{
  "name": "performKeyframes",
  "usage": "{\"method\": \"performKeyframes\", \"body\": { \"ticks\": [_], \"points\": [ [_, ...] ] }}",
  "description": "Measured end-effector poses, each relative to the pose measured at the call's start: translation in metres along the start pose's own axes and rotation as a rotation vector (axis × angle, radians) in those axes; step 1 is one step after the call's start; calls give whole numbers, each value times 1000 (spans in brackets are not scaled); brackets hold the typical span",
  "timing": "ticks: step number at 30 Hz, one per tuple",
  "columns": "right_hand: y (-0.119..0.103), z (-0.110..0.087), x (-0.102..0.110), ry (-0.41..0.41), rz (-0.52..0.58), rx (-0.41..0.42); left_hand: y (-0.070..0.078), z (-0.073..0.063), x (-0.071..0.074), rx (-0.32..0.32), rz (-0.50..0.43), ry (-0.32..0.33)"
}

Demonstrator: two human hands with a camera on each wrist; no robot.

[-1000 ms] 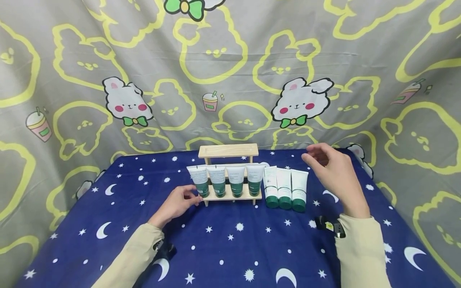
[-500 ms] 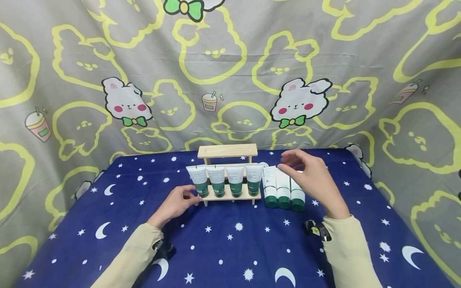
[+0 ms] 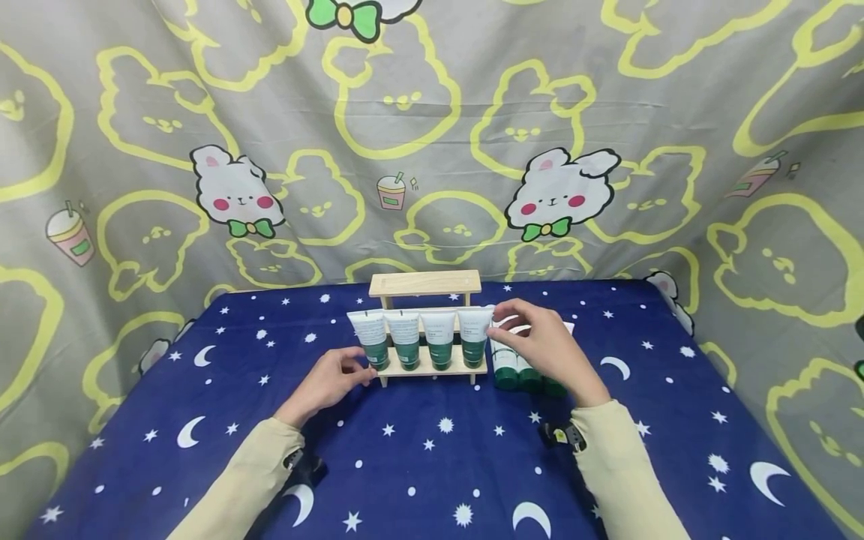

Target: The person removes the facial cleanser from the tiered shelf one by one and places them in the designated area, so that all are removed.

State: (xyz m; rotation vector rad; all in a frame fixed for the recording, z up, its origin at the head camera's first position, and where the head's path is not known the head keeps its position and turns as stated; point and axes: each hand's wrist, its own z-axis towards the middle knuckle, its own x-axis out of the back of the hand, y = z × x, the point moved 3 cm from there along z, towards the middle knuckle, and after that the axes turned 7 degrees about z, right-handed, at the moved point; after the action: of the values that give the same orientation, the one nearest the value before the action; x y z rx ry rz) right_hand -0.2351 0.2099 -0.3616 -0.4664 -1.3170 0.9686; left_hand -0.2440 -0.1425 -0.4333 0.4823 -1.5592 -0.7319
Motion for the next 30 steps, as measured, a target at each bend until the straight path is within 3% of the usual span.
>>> {"method": "performKeyframes", "body": {
  "ticks": [6,15,21,30],
  "points": [
    [3,2,-9,-25,46,-20,0,0,0,9,-6,-11],
    [7,4,-16,4,52,-21,-1,0,0,0,-8,-4],
    [9,5,-25,-34,81,-25,-3,0,-1,9,10,7],
    [9,6,-28,-27,26,-10,-4,2,-2,-8,8,11]
  ]
}}
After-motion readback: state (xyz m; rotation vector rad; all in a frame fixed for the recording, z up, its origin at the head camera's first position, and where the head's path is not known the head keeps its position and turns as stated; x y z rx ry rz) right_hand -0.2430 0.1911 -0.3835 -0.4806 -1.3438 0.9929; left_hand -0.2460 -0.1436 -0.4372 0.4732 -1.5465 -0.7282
